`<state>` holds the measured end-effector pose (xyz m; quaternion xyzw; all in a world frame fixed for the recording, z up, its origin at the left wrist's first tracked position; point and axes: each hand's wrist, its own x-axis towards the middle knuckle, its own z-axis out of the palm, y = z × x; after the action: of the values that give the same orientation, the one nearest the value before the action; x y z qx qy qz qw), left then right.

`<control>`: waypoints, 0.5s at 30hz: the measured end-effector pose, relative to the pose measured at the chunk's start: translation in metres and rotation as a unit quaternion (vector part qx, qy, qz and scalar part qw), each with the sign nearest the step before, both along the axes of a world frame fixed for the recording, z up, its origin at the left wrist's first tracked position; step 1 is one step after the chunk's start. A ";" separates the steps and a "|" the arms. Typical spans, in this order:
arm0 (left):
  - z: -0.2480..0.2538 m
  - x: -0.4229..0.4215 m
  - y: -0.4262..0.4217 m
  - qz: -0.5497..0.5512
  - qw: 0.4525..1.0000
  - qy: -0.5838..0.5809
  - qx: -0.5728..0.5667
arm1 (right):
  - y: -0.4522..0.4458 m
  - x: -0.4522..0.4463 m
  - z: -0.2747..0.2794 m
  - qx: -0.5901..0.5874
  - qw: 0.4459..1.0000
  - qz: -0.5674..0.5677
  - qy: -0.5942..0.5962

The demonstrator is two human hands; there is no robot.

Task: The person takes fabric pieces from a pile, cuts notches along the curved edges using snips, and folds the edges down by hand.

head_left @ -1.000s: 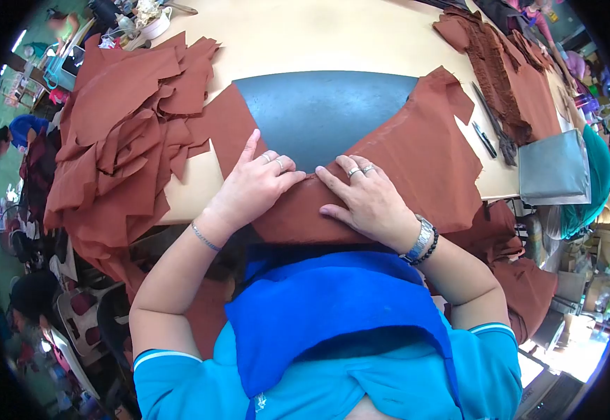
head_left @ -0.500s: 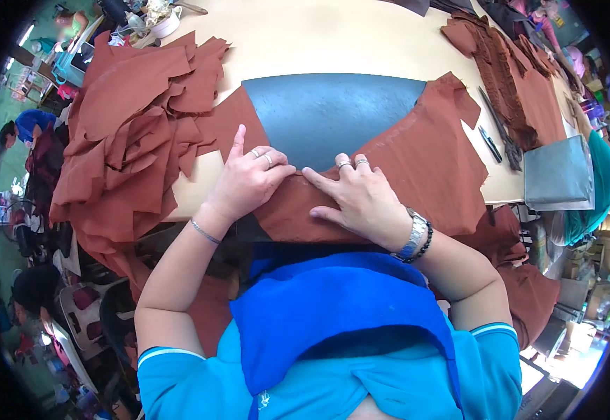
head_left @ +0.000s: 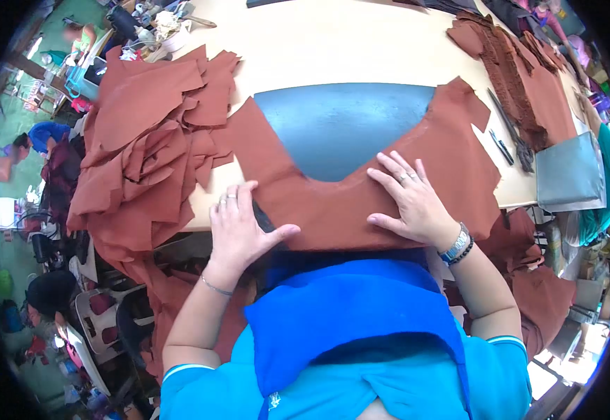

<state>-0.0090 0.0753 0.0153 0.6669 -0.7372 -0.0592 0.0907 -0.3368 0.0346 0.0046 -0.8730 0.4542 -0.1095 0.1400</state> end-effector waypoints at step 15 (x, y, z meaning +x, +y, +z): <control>-0.039 0.037 -0.014 0.076 0.908 0.409 0.045 | -0.006 0.104 -0.007 0.307 0.825 0.003 -0.474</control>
<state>0.0283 0.0615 -0.0236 0.6419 -0.5790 -0.3530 0.3579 -0.2328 0.0281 -0.0029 -0.6268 0.3389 -0.3644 0.5996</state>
